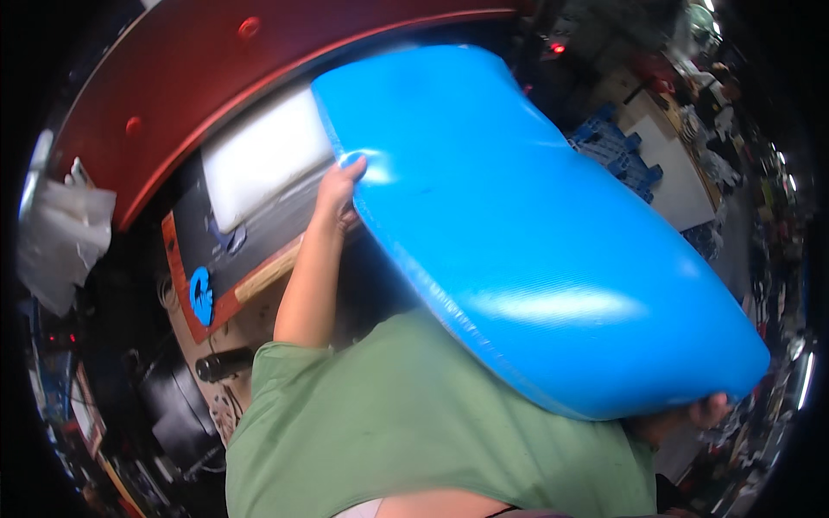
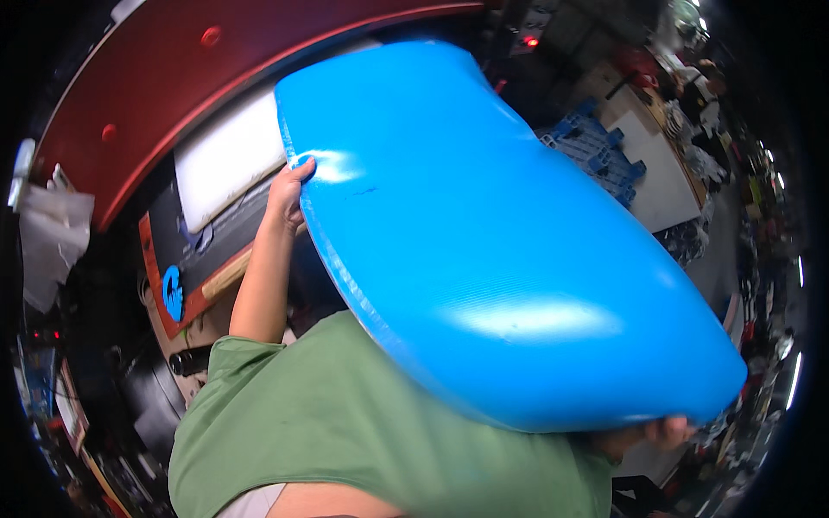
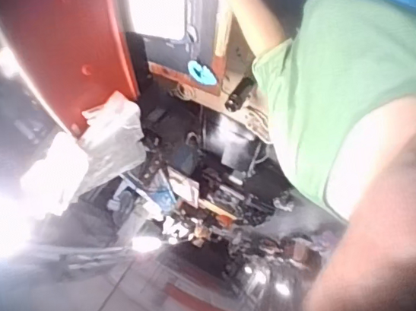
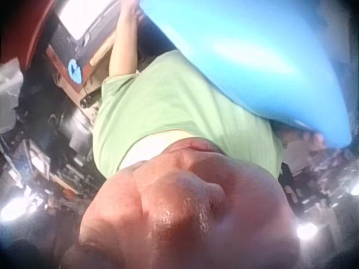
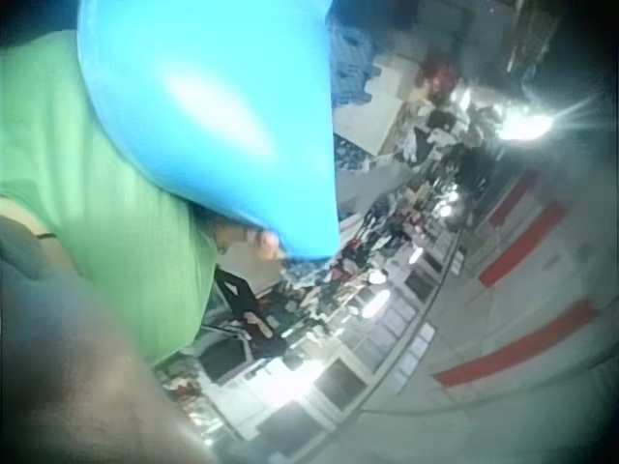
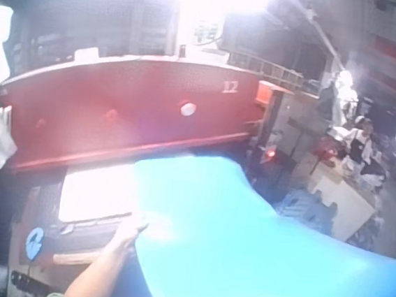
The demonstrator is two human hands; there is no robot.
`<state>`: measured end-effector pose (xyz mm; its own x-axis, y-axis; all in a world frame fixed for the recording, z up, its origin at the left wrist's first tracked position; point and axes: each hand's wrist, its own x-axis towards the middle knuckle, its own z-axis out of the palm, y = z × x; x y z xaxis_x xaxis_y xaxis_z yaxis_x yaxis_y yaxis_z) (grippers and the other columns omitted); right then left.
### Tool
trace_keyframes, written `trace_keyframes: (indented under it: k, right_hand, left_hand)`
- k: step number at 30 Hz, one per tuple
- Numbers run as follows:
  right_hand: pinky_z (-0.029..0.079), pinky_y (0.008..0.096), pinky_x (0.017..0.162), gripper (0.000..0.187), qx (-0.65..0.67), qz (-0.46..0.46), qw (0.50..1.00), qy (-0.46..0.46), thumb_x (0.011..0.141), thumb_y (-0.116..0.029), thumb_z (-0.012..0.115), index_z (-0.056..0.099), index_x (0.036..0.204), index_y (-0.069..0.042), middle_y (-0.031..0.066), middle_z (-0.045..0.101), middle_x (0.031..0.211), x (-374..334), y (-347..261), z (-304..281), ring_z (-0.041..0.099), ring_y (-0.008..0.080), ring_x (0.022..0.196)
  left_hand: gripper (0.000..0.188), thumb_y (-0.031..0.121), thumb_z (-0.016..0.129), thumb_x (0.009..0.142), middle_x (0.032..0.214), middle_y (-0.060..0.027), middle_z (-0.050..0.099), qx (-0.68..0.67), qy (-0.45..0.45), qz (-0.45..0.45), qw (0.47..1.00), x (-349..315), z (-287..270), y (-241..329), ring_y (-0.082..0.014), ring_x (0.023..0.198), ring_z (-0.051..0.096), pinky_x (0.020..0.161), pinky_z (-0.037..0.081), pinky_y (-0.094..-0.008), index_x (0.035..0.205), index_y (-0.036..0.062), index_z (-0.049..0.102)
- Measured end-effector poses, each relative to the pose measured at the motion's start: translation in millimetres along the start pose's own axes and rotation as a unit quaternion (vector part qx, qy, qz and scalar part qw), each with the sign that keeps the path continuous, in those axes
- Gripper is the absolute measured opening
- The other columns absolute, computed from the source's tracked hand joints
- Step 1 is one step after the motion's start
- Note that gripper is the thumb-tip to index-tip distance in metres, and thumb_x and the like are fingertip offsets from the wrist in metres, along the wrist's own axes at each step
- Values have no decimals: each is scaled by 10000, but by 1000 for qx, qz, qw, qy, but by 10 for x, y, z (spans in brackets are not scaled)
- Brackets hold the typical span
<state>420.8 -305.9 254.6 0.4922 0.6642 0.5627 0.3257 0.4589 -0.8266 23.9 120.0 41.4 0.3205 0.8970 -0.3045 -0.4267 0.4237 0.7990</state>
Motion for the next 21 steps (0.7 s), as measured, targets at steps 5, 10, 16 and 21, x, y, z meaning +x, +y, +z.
trace_keyframes:
  k: [5, 10, 16, 21]
  right_hand:
    - [514, 443, 872, 600, 32, 74, 991, -105, 904, -304, 668, 462, 1319, 76, 214, 614, 1182, 320, 477, 407, 630, 305, 1015]
    - [544, 424, 810, 595, 46, 65, 992, -95, 877, -311, 699, 494, 1278, 77, 214, 642, 1113, 336, 572, 347, 657, 296, 947]
    - [541, 401, 787, 538, 43, 68, 990, -115, 880, -273, 682, 509, 1249, 78, 225, 645, 1095, 384, 597, 159, 660, 286, 922]
    - [525, 402, 833, 560, 53, 97, 987, -120, 880, -238, 681, 471, 1297, 72, 222, 624, 1151, 281, 669, 170, 647, 284, 963]
  left_hand:
    - [301, 132, 564, 988, 1080, -149, 649, -26, 58, -9, 998, -63, -524, -146, -251, 910, 664, 762, 577, -410, 1246, -16, 521]
    - [352, 133, 566, 984, 1167, -170, 635, -1, 44, 35, 998, -104, -548, -81, -265, 1016, 643, 891, 537, -416, 1293, -24, 501]
    - [396, 126, 571, 977, 1196, -173, 623, -16, 75, 35, 996, -139, -589, -76, -279, 1058, 625, 919, 518, -413, 1329, -33, 486]
    - [444, 134, 610, 953, 1181, -229, 626, -32, 70, 49, 996, -57, -831, -110, -313, 992, 673, 815, 591, -434, 1339, -38, 475]
